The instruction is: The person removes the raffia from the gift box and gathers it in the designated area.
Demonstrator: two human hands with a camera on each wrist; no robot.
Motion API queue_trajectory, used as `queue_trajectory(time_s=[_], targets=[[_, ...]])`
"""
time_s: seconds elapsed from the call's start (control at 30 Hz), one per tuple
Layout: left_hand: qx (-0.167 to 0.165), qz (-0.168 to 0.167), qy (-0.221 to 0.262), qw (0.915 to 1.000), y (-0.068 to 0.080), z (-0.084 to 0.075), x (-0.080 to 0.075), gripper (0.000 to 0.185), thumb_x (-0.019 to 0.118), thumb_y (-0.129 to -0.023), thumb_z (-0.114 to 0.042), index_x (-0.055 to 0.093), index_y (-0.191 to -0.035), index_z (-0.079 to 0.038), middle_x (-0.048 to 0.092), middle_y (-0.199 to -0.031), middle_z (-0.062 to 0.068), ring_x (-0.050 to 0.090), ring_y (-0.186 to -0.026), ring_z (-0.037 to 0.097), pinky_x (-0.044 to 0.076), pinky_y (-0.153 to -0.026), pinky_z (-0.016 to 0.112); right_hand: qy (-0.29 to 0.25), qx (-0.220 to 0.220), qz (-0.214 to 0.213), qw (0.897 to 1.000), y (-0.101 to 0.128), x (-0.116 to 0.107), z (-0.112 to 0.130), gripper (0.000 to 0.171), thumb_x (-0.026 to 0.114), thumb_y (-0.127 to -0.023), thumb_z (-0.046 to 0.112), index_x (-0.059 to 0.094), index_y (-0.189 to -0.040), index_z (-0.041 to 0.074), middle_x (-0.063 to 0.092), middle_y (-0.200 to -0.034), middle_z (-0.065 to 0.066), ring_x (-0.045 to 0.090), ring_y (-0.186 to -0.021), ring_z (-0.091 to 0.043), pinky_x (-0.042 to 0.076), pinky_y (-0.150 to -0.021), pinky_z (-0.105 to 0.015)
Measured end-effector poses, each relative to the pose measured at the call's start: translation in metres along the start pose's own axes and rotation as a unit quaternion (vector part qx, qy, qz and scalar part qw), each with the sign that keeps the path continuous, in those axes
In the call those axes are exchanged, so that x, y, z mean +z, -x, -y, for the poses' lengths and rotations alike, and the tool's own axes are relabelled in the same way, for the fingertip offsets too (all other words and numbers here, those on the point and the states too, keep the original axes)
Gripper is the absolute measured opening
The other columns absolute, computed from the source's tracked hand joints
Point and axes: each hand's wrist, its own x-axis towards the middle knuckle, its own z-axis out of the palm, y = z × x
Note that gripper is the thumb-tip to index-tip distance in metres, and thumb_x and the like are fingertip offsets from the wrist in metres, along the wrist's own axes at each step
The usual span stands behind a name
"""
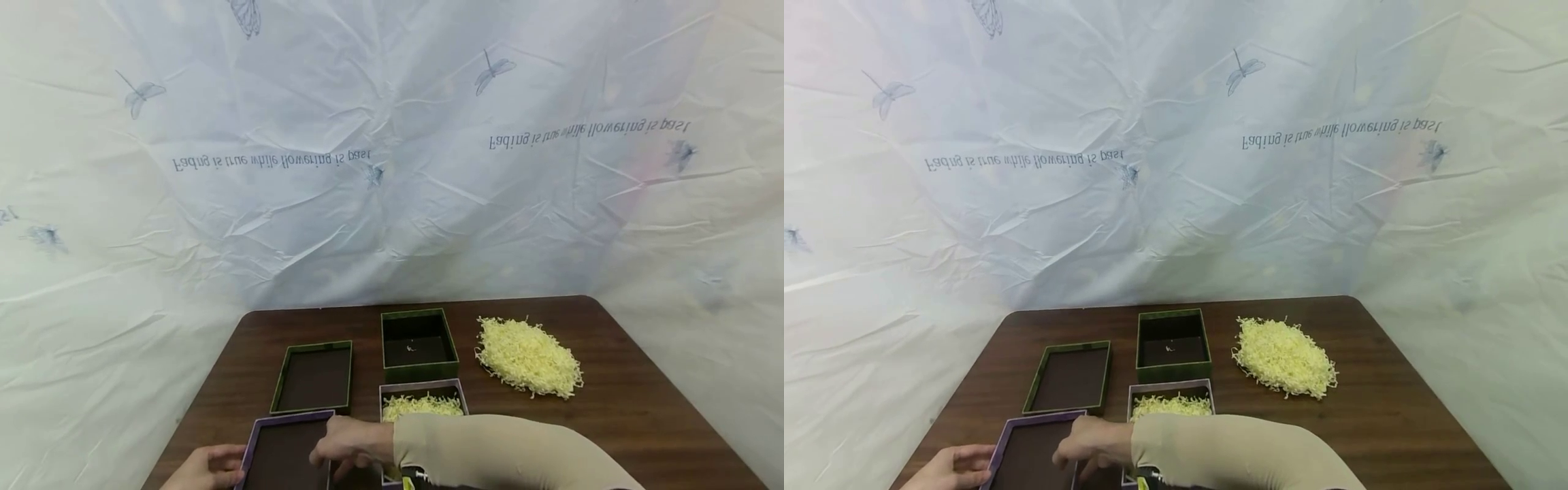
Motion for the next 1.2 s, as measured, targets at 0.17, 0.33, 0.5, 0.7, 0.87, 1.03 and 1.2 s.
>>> queue_trajectory(time_s=[0.17,0.33,0.5,0.7,0.87,1.03,1.2], targets=[[-0.006,-0.001,0.010,0.9999,0.000,0.000,0.001,0.058,0.070,-0.089,-0.015,0.046,-0.127,0.021,0.071,-0.102,0.012,0.068,-0.092,0.024,0.057,-0.076,0.039,0.003,0.006,0.012,1.000,-0.001,-0.005,0.001,0.022,0.066,-0.079,0.000,0.054,-0.095,-0.009,0.056,-0.087,-0.016,0.066,-0.076,-0.031,0.060,-0.067,-0.040],[0.002,-0.016,-0.008,0.9998,0.002,-0.005,0.001,0.055,0.067,-0.093,-0.019,0.048,-0.125,0.021,0.071,-0.103,0.017,0.069,-0.092,0.027,0.058,-0.076,0.039,0.006,-0.010,-0.013,1.000,0.004,-0.010,0.007,0.016,0.068,-0.078,0.002,0.052,-0.077,-0.001,0.053,-0.078,-0.014,0.056,-0.055,-0.022,0.060,-0.061,-0.034],[-0.001,-0.048,0.004,0.9988,0.002,-0.014,0.002,0.061,0.069,-0.092,-0.021,0.045,-0.127,0.023,0.070,-0.103,0.014,0.069,-0.094,0.026,0.058,-0.078,0.041,0.091,-0.048,-0.050,0.993,0.012,-0.020,0.016,0.023,0.071,-0.075,0.008,0.051,-0.063,0.008,0.050,-0.057,-0.002,0.047,-0.045,-0.011,0.055,-0.051,-0.026],[-0.016,-0.156,-0.051,0.9863,0.000,-0.030,0.014,0.061,0.074,-0.087,-0.024,0.051,-0.125,0.019,0.070,-0.103,0.012,0.068,-0.095,0.025,0.059,-0.076,0.037,0.165,-0.100,-0.048,0.980,0.022,-0.040,0.029,0.046,0.072,-0.078,0.018,0.059,-0.117,-0.002,0.064,-0.084,0.000,0.069,-0.067,-0.023,0.053,-0.070,-0.029],[-0.024,-0.240,-0.137,0.9606,-0.003,-0.043,0.021,0.052,0.075,-0.085,-0.027,0.062,-0.122,0.006,0.071,-0.108,0.012,0.068,-0.099,0.026,0.056,-0.075,0.033,0.115,-0.140,-0.017,0.983,0.033,-0.058,0.031,0.044,0.071,-0.081,0.012,0.059,-0.122,0.005,0.061,-0.093,0.000,0.064,-0.074,-0.016,0.052,-0.067,-0.030],[-0.010,-0.255,-0.147,0.9557,-0.004,-0.056,0.026,0.053,0.073,-0.087,-0.031,0.061,-0.127,0.002,0.068,-0.117,0.014,0.066,-0.106,0.030,0.055,-0.084,0.040,0.117,-0.180,-0.008,0.977,0.043,-0.073,0.032,0.040,0.073,-0.082,0.012,0.061,-0.121,0.011,0.061,-0.100,0.003,0.061,-0.087,-0.010,0.052,-0.073,-0.027],[0.026,-0.249,-0.112,0.9617,-0.011,-0.072,0.038,0.056,0.072,-0.088,-0.030,0.057,-0.132,0.001,0.063,-0.126,0.019,0.061,-0.114,0.035,0.055,-0.086,0.041,0.157,-0.219,-0.006,0.963,0.051,-0.089,0.031,0.038,0.074,-0.085,0.019,0.061,-0.121,0.017,0.062,-0.105,0.006,0.063,-0.097,-0.013,0.052,-0.079,-0.023]])
